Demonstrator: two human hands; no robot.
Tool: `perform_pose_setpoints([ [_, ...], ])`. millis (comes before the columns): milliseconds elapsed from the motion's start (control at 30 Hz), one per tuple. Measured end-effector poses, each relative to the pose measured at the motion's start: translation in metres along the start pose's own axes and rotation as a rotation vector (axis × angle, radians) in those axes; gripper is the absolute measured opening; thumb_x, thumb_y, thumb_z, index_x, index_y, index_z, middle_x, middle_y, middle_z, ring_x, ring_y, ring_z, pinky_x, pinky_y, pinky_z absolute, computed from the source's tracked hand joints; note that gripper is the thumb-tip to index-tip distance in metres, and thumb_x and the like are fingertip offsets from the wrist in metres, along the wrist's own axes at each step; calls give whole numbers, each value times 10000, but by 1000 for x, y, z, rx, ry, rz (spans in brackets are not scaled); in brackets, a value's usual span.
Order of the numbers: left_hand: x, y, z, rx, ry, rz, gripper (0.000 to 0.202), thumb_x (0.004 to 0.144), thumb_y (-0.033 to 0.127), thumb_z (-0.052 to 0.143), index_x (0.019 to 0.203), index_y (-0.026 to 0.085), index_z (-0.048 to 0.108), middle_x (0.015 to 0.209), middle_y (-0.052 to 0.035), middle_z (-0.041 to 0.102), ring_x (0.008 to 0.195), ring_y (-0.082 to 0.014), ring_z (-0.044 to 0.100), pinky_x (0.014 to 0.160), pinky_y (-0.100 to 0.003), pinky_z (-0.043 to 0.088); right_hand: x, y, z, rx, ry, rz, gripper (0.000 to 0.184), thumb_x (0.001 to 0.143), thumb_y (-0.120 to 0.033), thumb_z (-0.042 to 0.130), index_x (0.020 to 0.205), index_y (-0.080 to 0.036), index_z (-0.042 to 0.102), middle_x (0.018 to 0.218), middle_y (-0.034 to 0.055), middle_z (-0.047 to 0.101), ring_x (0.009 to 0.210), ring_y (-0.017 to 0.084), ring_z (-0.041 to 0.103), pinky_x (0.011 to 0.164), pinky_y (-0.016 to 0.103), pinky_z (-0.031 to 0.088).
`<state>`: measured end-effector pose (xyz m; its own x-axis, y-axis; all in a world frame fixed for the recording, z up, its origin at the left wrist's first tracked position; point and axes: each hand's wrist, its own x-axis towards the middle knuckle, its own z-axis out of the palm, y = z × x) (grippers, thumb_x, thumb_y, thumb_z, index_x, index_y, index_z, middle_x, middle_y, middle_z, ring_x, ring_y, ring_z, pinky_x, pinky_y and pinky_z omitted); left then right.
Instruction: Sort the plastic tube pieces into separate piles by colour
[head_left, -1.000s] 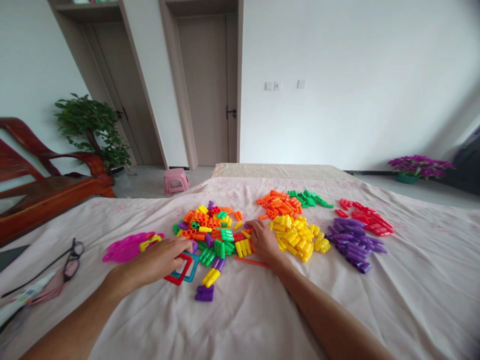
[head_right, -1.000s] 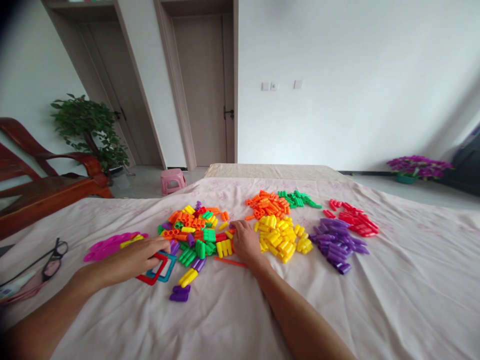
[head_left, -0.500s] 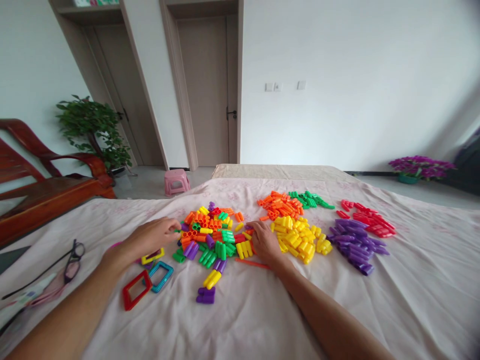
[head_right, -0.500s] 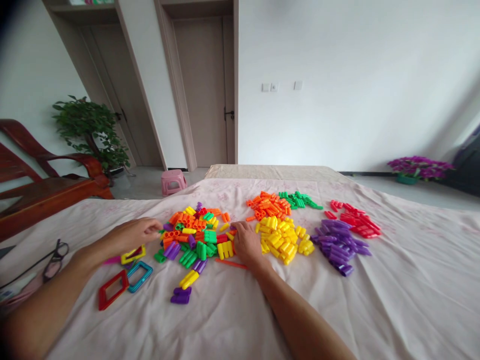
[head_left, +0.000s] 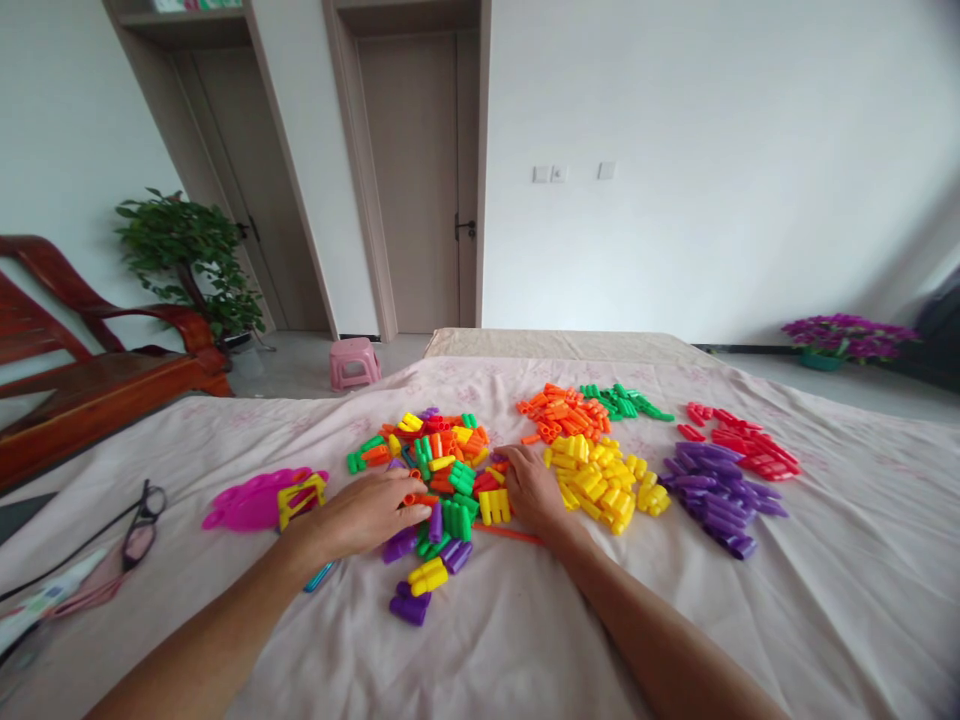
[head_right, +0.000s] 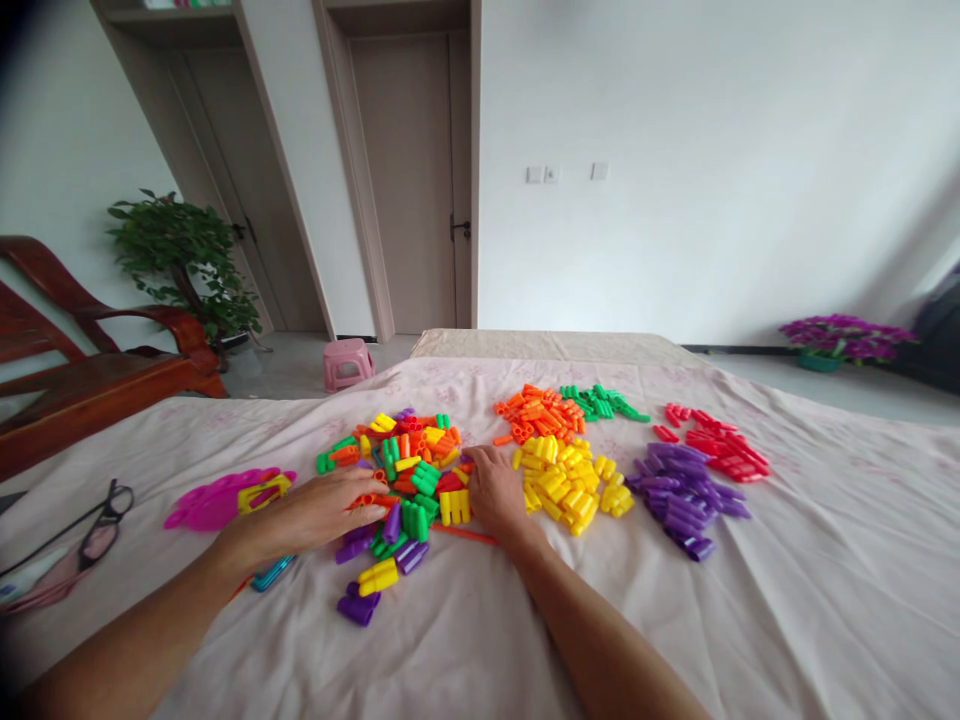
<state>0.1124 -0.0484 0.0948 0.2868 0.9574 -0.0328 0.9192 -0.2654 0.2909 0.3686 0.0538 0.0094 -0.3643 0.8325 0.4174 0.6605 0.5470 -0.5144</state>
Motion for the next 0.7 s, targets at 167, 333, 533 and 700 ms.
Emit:
perform_pose_setpoints([
  [167,27,-15,-18,149,146,-143,297,940,369,425,954,246,695,1021,-44,693,986,-195,625,861,-289,445,1,0,1,0,-4,5,360,910,-132,403,1181,-194,631,1182,96,633,1102,210,575,961,322,436],
  [333,70,-36,-5,289,211,-247,275,838,238,553,1095,227,650,1202,-102,586,1070,-241,586,881,-337,448,1,2,2,12,1,12,365,901,-126,413,1187,-202,627,1184,87,637,1095,208,579,963,318,436],
  [533,93,-42,13,345,194,-266,348,818,172,524,1157,223,584,1231,-113,537,1062,-239,579,883,-359,454,1,1,1,32,10,10,355,907,-126,413,1169,-211,636,1177,78,638,1091,205,582,960,309,435],
  [700,93,-42,15,372,200,-254,343,841,163,469,1171,184,564,1191,-142,565,1051,-264,583,903,-402,437,1,-1,0,26,13,17,357,903,-123,417,1166,-212,641,1172,81,640,1101,211,578,961,315,433],
])
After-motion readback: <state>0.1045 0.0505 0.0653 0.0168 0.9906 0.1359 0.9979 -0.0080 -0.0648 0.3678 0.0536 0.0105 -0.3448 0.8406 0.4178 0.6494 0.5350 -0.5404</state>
